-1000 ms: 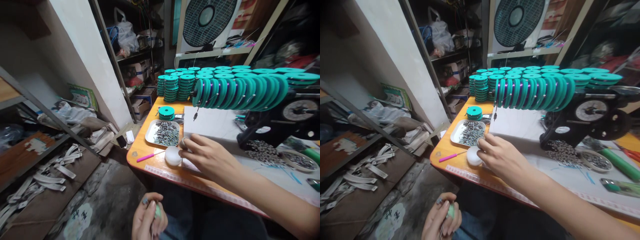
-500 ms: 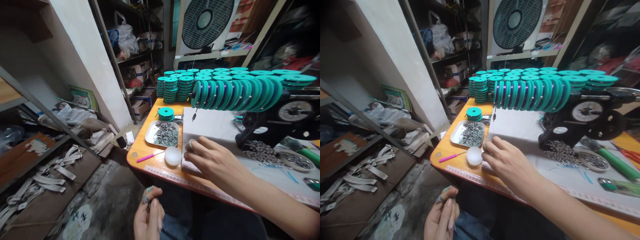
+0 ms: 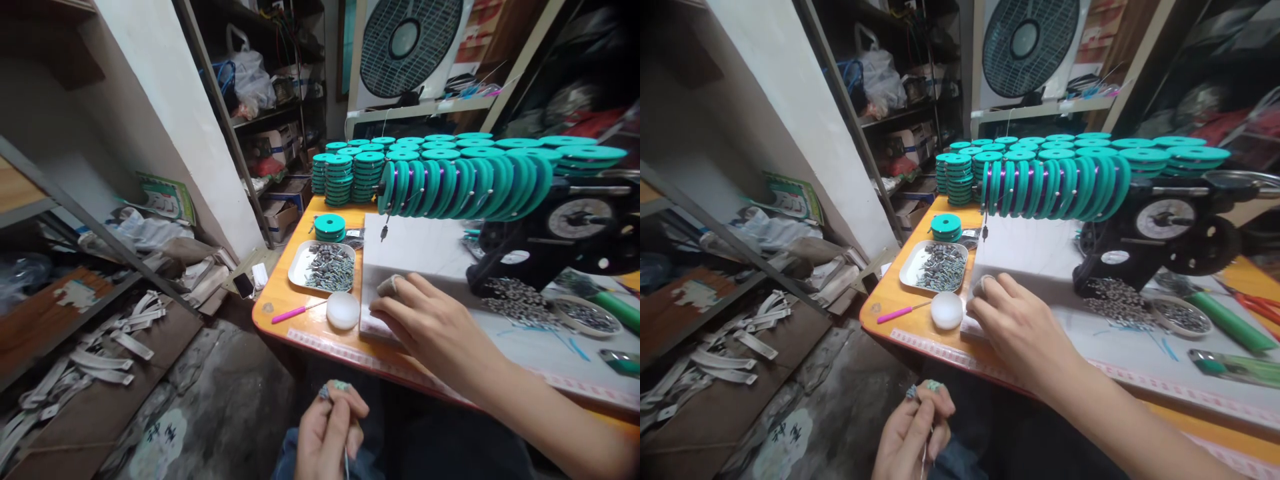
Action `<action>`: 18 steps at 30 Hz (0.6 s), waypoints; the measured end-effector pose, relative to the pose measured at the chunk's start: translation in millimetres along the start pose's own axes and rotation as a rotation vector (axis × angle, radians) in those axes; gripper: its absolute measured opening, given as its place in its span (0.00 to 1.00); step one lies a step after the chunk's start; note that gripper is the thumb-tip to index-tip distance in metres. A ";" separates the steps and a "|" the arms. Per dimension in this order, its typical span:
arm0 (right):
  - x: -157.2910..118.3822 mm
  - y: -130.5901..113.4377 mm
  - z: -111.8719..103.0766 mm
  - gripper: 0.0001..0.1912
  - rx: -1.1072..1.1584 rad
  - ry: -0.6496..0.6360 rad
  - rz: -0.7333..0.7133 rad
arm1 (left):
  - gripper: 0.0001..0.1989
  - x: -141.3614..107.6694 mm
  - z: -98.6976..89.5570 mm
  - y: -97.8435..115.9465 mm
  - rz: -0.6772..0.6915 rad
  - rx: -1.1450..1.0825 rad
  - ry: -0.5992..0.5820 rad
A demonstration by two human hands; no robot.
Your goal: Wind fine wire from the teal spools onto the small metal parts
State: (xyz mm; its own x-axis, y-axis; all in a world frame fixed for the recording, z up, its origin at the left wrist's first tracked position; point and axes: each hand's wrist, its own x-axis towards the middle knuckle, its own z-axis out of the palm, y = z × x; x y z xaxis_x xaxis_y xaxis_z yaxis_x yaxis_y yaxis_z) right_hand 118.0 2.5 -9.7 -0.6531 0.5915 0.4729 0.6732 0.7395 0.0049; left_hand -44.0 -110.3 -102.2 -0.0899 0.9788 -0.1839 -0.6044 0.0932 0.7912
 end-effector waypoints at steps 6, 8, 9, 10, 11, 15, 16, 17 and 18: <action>-16.3 -39.5 -10.8 0.09 0.338 0.099 0.018 | 0.18 0.3 8.9 -0.8 -0.054 0.119 -0.010; -20.7 -49.1 -9.6 0.09 0.358 0.153 -0.008 | 0.18 -0.6 13.3 -0.1 -0.106 0.096 -0.054; -22.7 -51.2 -8.3 0.09 0.342 0.170 -0.021 | 0.18 -1.1 15.1 0.8 -0.131 0.079 -0.087; -24.6 -51.7 -6.9 0.09 0.316 0.175 -0.027 | 0.19 -1.7 16.5 2.1 -0.157 0.060 -0.123; -26.4 -50.8 -5.6 0.09 0.289 0.177 -0.021 | 0.19 -2.1 17.5 3.9 -0.183 0.038 -0.158; -31.4 -45.3 -4.7 0.08 0.350 0.156 0.085 | 0.19 -3.9 18.9 13.2 -0.299 -0.080 -0.253; -32.0 -44.9 -5.1 0.08 0.398 0.163 0.099 | 0.19 -4.6 19.2 15.5 -0.323 -0.107 -0.271; -32.4 -44.9 -5.4 0.07 0.431 0.174 0.097 | 0.18 -5.5 19.4 17.6 -0.345 -0.126 -0.294; -32.8 -45.1 -5.5 0.08 0.441 0.183 0.088 | 0.18 -6.6 19.6 19.4 -0.362 -0.137 -0.319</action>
State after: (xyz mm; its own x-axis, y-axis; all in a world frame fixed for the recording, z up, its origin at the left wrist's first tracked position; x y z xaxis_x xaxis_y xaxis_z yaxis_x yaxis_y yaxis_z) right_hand 111.0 -52.0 -20.5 -0.5018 0.6208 0.6023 0.4862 0.7784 -0.3972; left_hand -39.6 -111.3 -74.2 0.3786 0.8971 -0.2278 -0.6521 0.4332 0.6223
